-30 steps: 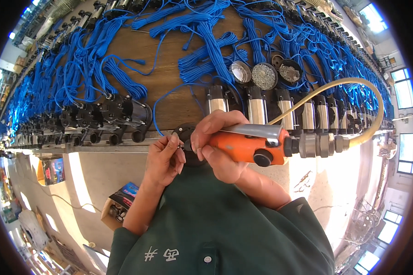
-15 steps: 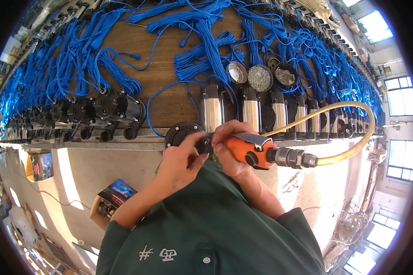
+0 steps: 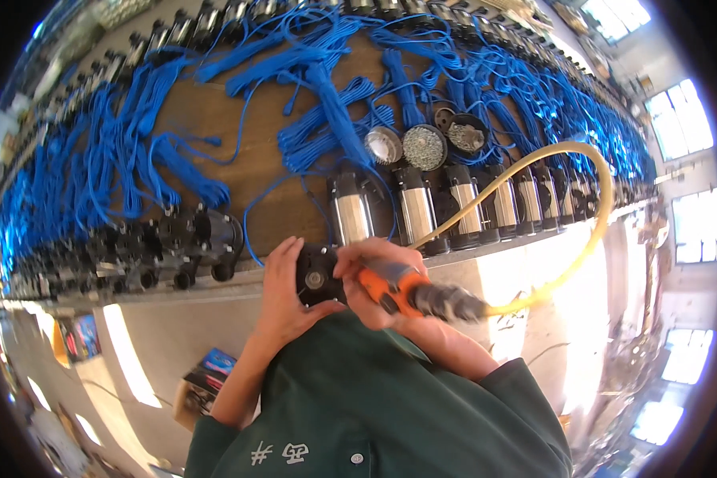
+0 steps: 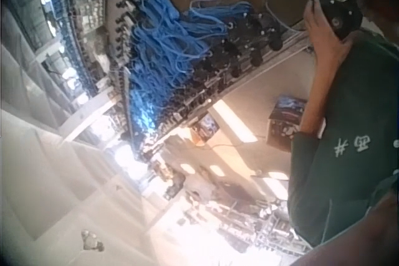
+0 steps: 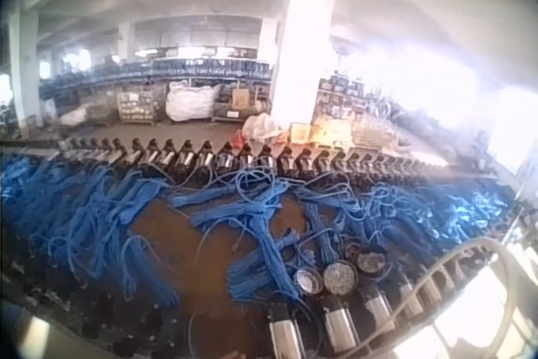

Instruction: The person assembles pump motors by placing internal components into the metal housings and using a pneumatic screwdriver to fasten screws from a bowl on the workbench.

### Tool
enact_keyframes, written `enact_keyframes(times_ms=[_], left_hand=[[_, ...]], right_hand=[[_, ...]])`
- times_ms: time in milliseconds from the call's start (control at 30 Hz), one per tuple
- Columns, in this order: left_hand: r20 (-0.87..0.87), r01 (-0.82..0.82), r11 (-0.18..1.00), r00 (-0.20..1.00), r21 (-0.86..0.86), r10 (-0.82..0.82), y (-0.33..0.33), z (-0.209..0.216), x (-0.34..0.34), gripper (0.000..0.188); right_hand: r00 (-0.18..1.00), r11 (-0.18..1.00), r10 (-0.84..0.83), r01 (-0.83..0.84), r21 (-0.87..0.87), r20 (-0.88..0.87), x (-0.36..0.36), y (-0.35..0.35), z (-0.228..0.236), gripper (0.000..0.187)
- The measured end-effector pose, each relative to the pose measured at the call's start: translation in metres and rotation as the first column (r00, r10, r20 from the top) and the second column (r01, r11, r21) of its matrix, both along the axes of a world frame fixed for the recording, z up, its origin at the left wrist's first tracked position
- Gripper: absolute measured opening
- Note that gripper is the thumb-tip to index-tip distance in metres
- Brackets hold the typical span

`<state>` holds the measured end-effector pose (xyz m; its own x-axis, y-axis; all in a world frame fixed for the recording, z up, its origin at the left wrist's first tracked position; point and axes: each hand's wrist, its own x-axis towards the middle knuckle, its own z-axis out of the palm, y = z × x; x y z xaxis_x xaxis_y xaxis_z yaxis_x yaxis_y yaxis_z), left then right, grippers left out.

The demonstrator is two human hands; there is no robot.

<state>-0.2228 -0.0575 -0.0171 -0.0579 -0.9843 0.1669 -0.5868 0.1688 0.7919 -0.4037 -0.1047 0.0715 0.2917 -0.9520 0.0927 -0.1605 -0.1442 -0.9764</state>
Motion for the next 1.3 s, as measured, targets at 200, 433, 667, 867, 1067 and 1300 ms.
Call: enact_keyframes(times_ms=[200, 433, 667, 867, 1067, 1300], left_hand=[[0.147, 0.185, 0.955, 0.977, -0.232, -0.153, -0.153, 0.002, -0.032, 0.024], [0.771, 0.493, 0.811, 0.365, 0.314, -0.521, -0.3, -0.121, -0.128, 0.011], [0.489, 0.462, 0.873, 0.804, -0.156, -0.339, -0.254, -0.008, -0.119, 0.041], [-0.512, 0.149, 0.939, 0.858, 0.309, 0.032, -0.074, 0.084, -0.014, 0.047], [-0.436, -0.01, 0.859, 0.859, 0.511, 0.269, 0.017, 0.037, 0.013, 0.044], [0.311, -0.14, 0.99, 0.942, 0.018, 0.128, 0.024, 0.034, -0.008, 0.106]], right_hand=[[0.897, 0.724, -0.277, 0.431, -0.539, 0.344, -0.06, 0.019, 0.041, 0.026], [0.806, 0.717, -0.435, 0.58, -0.386, 0.402, -0.126, 0.061, 0.032, 0.029], [0.455, 0.657, -0.621, 0.746, 0.107, 0.638, -0.142, 0.064, -0.022, 0.031], [0.503, 0.696, -0.6, 0.712, 0.095, 0.622, -0.133, 0.044, -0.043, 0.031], [0.576, 0.798, -0.543, 0.581, 0.162, 0.611, -0.106, 0.019, -0.044, 0.032], [0.696, 0.876, -0.447, 0.467, 0.118, 0.562, -0.085, 0.008, -0.04, 0.032]])
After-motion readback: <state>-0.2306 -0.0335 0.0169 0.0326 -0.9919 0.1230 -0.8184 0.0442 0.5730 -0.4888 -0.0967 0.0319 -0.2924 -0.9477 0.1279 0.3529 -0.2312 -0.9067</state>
